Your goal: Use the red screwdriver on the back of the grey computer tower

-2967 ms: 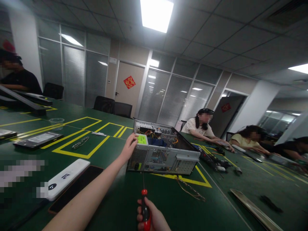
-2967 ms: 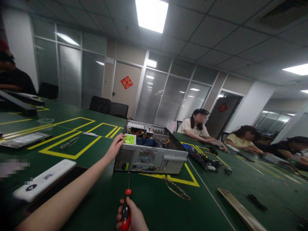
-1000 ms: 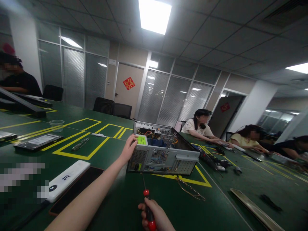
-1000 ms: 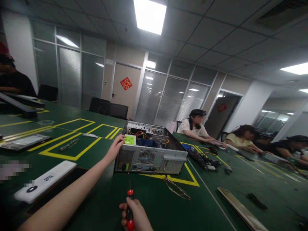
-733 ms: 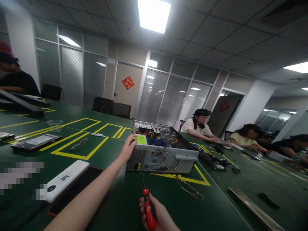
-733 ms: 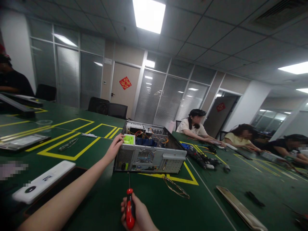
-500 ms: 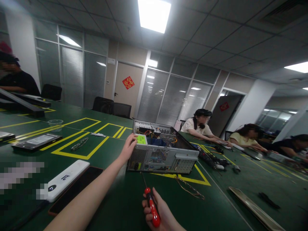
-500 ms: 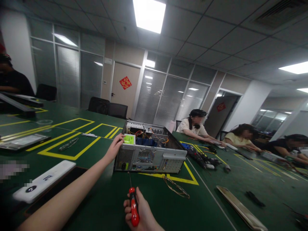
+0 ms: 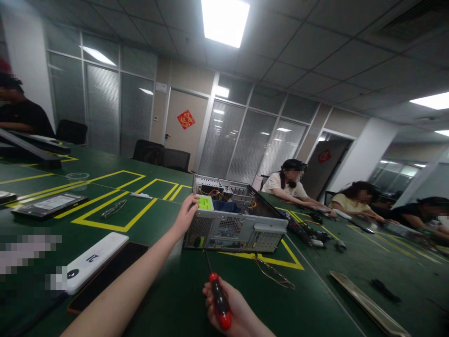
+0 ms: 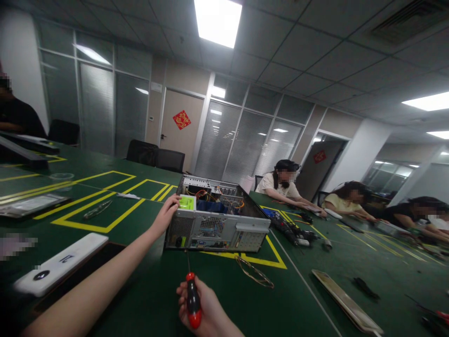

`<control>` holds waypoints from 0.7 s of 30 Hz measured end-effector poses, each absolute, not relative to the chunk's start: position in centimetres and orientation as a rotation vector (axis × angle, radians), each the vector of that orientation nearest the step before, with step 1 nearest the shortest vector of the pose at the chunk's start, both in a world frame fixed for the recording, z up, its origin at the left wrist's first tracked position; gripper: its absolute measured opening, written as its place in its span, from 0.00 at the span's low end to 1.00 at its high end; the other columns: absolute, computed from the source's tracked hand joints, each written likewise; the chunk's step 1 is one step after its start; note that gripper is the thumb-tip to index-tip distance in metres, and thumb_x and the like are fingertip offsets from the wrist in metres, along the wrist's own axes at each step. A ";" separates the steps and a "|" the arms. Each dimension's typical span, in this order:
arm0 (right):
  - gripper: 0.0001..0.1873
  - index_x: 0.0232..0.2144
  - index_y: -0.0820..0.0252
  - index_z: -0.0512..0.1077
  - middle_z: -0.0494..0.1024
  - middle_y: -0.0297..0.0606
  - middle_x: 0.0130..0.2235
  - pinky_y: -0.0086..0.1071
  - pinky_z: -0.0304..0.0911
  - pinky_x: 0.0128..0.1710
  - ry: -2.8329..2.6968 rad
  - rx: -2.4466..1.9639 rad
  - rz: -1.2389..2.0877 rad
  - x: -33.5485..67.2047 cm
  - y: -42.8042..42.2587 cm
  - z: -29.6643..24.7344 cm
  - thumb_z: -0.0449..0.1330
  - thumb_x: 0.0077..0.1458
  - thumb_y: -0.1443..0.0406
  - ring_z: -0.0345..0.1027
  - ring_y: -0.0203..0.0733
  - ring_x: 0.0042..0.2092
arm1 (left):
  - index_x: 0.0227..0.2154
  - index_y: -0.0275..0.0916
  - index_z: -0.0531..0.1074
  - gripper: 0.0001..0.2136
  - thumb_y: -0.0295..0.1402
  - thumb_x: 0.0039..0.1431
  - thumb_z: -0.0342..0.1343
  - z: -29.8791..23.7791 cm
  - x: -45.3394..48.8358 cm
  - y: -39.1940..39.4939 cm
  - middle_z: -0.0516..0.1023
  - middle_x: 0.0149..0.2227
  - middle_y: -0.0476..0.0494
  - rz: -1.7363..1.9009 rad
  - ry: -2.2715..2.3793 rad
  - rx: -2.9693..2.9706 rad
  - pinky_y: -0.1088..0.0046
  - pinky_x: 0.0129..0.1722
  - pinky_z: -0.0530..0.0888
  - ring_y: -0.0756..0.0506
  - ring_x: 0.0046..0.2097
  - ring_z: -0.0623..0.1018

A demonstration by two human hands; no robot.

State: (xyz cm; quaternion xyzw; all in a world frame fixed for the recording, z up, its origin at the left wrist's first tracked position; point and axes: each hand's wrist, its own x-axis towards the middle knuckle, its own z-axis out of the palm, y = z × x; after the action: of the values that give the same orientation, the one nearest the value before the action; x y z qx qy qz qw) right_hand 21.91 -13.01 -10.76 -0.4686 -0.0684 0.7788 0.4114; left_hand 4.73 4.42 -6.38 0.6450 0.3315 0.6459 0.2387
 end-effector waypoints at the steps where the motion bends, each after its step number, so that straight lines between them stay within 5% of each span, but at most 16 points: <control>1: 0.21 0.32 0.69 0.69 0.72 0.36 0.23 0.18 0.56 0.16 -0.171 -1.172 1.971 22.0 -13.0 -10.8 0.46 0.64 0.57 0.63 0.28 0.19 | 0.28 0.41 0.65 0.05 0.35 0.56 0.47 -6.4 4.7 4.4 0.74 0.48 0.41 1.768 0.908 1.767 0.56 0.63 0.58 0.40 0.62 0.64; 6: 0.22 0.31 0.69 0.70 0.70 0.34 0.20 0.16 0.52 0.14 -0.182 -1.139 1.993 22.3 -13.0 -10.4 0.50 0.62 0.54 0.57 0.24 0.16 | 0.28 0.42 0.65 0.06 0.35 0.57 0.47 -6.4 4.7 4.5 0.74 0.48 0.41 1.758 0.920 1.777 0.56 0.63 0.58 0.41 0.62 0.64; 12: 0.18 0.39 0.77 0.70 0.71 0.35 0.19 0.17 0.61 0.20 -0.181 -1.191 2.016 22.0 -13.2 -10.1 0.51 0.63 0.61 0.66 0.29 0.20 | 0.28 0.41 0.65 0.06 0.35 0.57 0.46 -6.5 4.7 4.6 0.74 0.49 0.41 1.752 0.935 1.776 0.57 0.63 0.58 0.41 0.62 0.63; 16: 0.18 0.40 0.73 0.69 0.76 0.38 0.25 0.23 0.66 0.22 -0.206 -1.195 1.967 21.8 -13.2 -10.7 0.50 0.63 0.60 0.68 0.31 0.22 | 0.28 0.41 0.65 0.06 0.35 0.57 0.46 -6.4 4.6 4.5 0.74 0.48 0.41 1.752 0.930 1.785 0.57 0.63 0.58 0.41 0.62 0.63; 21: 0.20 0.37 0.68 0.71 0.73 0.35 0.22 0.20 0.56 0.14 -0.260 -1.219 1.941 21.9 -13.2 -10.9 0.48 0.64 0.57 0.62 0.29 0.17 | 0.28 0.42 0.65 0.06 0.35 0.57 0.46 -6.3 4.7 4.3 0.74 0.48 0.41 1.759 0.930 1.783 0.56 0.63 0.58 0.40 0.62 0.64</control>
State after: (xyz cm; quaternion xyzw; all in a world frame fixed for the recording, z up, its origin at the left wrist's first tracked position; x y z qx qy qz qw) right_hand 21.86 -13.17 -10.92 -0.4830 -0.1030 0.7692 0.4055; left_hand 4.67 4.29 -6.26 0.6490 0.3386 0.6402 0.2329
